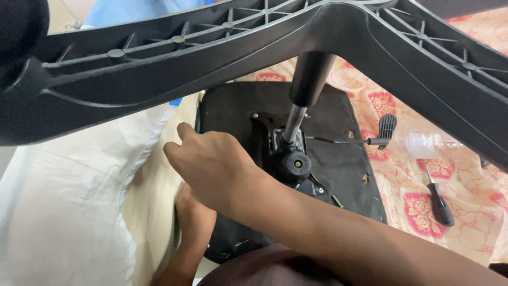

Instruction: The person aligns a white fabric cover over the underside of an office chair base and uses a screwdriver to fasten multiple screws into the base, securing the fabric in place.

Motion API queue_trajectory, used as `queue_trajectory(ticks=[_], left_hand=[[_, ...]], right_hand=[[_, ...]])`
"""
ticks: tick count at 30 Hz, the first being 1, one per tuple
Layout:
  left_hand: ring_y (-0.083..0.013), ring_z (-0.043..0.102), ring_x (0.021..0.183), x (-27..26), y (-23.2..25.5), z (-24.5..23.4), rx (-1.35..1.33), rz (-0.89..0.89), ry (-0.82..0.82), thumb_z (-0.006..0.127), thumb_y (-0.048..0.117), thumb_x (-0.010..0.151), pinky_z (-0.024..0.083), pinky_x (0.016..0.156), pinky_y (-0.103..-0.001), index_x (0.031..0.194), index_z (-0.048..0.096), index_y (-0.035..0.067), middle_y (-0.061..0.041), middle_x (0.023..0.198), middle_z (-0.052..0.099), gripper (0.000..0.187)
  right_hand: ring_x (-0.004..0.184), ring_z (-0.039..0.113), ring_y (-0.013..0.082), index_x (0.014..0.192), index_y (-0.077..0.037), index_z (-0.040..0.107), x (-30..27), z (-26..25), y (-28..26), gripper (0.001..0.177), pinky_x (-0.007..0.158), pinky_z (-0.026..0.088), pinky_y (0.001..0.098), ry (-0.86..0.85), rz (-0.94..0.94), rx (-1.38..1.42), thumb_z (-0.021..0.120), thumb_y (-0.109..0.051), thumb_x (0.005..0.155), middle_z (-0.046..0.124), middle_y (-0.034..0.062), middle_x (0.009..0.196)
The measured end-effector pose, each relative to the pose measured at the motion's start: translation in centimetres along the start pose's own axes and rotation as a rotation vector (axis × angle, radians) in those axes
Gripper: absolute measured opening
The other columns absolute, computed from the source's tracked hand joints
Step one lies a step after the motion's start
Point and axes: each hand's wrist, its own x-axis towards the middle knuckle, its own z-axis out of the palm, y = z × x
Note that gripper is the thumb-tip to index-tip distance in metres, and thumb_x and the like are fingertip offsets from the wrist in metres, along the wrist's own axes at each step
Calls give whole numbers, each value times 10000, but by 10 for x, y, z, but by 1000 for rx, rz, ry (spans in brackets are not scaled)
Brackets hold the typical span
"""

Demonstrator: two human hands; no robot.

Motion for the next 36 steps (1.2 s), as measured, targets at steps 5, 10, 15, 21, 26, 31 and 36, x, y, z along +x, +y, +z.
queue_trajectory(ticks=[5,10,15,21,26,31,36], left_hand=[[-363,646,781,-2,2,-8,117,32,13,720,96,858,502,716,-458,904,632,-18,-177,854,643,151],[-363,614,736,-7,-14,-17,141,55,30,727,51,854,486,686,-462,817,579,-38,-178,797,601,176],[-310,639,714,-11,-18,-22,121,54,10,734,45,838,504,669,-432,811,584,-19,-152,817,611,165],[-324,621,723,-27,-17,-28,30,85,97,760,8,793,503,673,-439,857,598,-24,-156,860,598,177],[-328,598,752,-40,-11,-33,103,143,133,737,-32,823,487,676,-448,1078,592,-43,-162,889,577,293],[-271,585,683,-49,-6,-41,88,89,76,757,-8,810,501,662,-420,1145,602,-17,-143,923,560,369],[-259,586,698,-51,-13,-43,107,87,72,765,-9,803,510,683,-413,1158,585,-20,-146,942,550,398]], right_hand=[[748,725,318,1014,-62,650,6,0,3,369,633,572,389,-50,57,25,823,-305,798,681,145,947],[668,713,326,1048,-59,657,6,6,-15,475,541,566,392,-44,1,5,853,-220,647,660,165,984],[764,733,279,989,-35,653,4,11,-28,270,623,589,368,-65,64,-54,744,-284,935,680,155,958],[659,690,339,1134,16,568,-3,15,-27,473,526,550,425,20,41,41,746,-330,864,637,215,957],[677,693,298,1169,7,549,-9,23,-34,461,550,556,371,50,-100,112,708,-147,764,644,177,976],[710,692,301,1094,-59,595,-2,23,-41,429,593,540,396,14,-31,1,766,-405,907,654,137,889],[670,700,291,1135,-52,641,-5,19,-48,473,534,541,373,92,-75,35,800,-286,756,655,159,973]])
